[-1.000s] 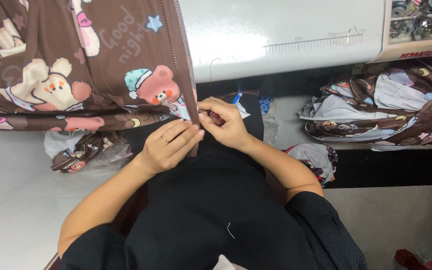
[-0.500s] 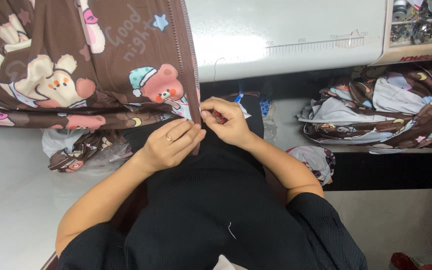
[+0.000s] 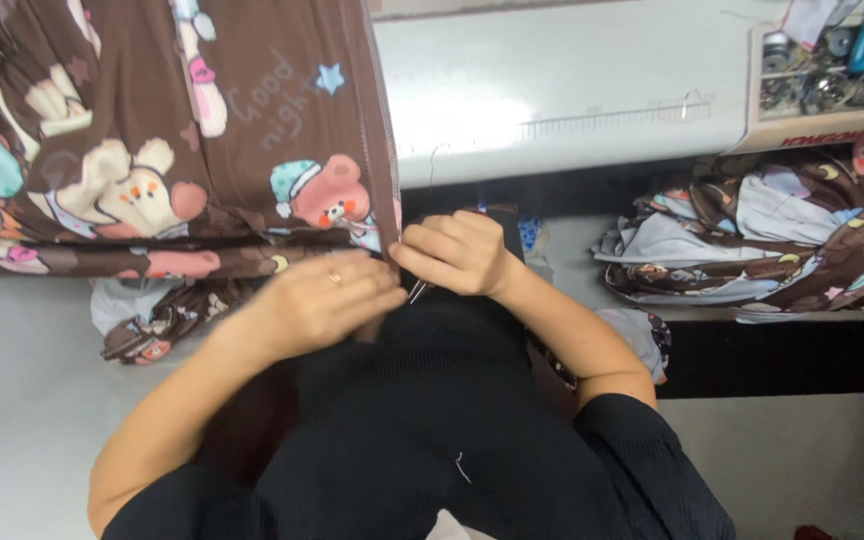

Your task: Sewing a zipper onto a piece of patterned brown fabric using an industrial sewing machine.

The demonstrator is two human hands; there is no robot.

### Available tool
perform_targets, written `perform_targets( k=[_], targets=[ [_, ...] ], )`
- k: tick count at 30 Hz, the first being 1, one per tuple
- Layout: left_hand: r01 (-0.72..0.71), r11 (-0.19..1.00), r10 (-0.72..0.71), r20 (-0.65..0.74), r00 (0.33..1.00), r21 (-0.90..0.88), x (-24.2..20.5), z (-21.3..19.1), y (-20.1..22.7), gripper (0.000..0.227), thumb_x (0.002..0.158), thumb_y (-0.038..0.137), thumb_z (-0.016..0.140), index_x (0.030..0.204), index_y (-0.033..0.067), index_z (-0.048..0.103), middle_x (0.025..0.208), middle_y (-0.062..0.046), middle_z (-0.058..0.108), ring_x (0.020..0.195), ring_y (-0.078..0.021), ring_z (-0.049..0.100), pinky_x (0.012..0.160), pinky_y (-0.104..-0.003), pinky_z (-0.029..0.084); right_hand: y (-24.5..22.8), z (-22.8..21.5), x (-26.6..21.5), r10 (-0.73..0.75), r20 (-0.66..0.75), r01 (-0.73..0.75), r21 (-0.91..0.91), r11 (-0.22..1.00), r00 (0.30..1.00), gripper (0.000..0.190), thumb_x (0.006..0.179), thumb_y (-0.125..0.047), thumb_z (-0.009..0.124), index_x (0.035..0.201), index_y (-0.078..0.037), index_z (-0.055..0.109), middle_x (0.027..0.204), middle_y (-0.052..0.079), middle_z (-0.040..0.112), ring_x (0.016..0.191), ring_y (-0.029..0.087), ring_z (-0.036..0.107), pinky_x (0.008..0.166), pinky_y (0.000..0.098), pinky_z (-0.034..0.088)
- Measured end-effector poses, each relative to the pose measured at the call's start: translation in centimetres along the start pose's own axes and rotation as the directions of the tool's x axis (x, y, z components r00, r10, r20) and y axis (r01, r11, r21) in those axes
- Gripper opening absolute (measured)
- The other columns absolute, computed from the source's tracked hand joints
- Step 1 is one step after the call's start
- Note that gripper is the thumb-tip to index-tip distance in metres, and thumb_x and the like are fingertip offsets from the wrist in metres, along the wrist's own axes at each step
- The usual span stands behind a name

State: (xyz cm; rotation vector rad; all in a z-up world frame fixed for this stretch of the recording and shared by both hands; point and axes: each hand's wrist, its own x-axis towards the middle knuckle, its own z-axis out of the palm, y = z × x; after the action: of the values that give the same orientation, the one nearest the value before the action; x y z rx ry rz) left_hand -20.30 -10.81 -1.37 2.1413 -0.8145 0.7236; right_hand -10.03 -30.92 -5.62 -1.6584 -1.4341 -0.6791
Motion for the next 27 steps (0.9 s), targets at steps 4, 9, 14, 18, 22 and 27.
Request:
perform_targets(
  k=[4,9,14,18,22,27],
  targets=[
    [0.149,0.988,-0.152,0.074,0.986,0.049,4.2,-4.1,-6.1,0.031,0.104,0.005,0.048,0.114,0.0068,0.077,0.111,-0.011,0.073,0.108,-0.0346,0.070,0.096,-0.046,0.056,0.3,-0.2,0.6,-0.079,-0.066,0.081,0.032,0.996,0.995,0.014,0.102,-0.011,0.065,0.092,-0.010,0.074,0.094,0.013,0.074,0.073,0.027,0.066,0.056,0.0287,0.046],
    [0.369,0.920,-0.389,0.182,0.903,0.134,5.8,-3.3,-12.4,0.038,0.108,0.014,0.064,0.143,0.0007,0.057,0.154,-0.021,0.049,0.147,-0.0457,0.041,0.116,-0.078,0.014,0.3,-2.3,3.9,-0.157,0.064,0.160,-0.049,0.986,0.986,0.011,0.101,-0.004,0.063,0.092,-0.007,0.068,0.096,0.008,0.076,0.074,0.018,0.066,0.054,0.0246,0.040],
    [0.310,0.918,-0.371,0.258,0.892,0.247,5.2,-3.8,-13.5,0.038,0.109,0.019,0.065,0.145,0.0101,0.060,0.161,-0.017,0.045,0.150,-0.0466,0.041,0.112,-0.083,0.007,0.5,-0.9,1.8,-0.006,0.144,-0.003,0.061,0.998,0.990,0.011,0.103,-0.004,0.059,0.097,-0.003,0.068,0.101,0.011,0.076,0.076,0.021,0.069,0.059,0.0258,0.046],
    [0.285,0.903,-0.376,0.270,0.887,0.322,5.8,-4.0,-12.8,0.039,0.108,0.016,0.065,0.147,0.0142,0.060,0.161,-0.019,0.046,0.151,-0.0444,0.038,0.109,-0.084,0.007,0.6,-1.1,2.7,-0.019,0.143,0.006,0.087,0.996,0.990,0.014,0.104,-0.004,0.056,0.097,-0.002,0.068,0.101,0.012,0.075,0.075,0.021,0.068,0.057,0.0263,0.043],
    [0.247,0.894,-0.358,0.264,0.895,0.374,5.9,-3.8,-12.8,0.040,0.107,0.014,0.066,0.146,0.0128,0.061,0.161,-0.020,0.047,0.151,-0.0434,0.038,0.107,-0.086,0.010,0.7,-1.0,2.6,-0.016,0.159,-0.003,0.117,0.993,0.987,0.010,0.102,-0.001,0.059,0.099,-0.001,0.068,0.102,0.014,0.075,0.075,0.021,0.069,0.058,0.0264,0.048],
    [0.100,0.920,-0.210,0.263,0.942,0.378,6.2,-3.8,-13.7,0.035,0.102,0.008,0.068,0.136,-0.0010,0.074,0.157,-0.013,0.058,0.151,-0.0307,0.042,0.111,-0.082,0.016,1.0,-1.1,3.9,0.001,0.188,-0.035,0.179,0.983,0.982,0.012,0.103,-0.001,0.058,0.096,0.002,0.068,0.099,0.016,0.074,0.071,0.024,0.068,0.062,0.0291,0.055]
  ],
)
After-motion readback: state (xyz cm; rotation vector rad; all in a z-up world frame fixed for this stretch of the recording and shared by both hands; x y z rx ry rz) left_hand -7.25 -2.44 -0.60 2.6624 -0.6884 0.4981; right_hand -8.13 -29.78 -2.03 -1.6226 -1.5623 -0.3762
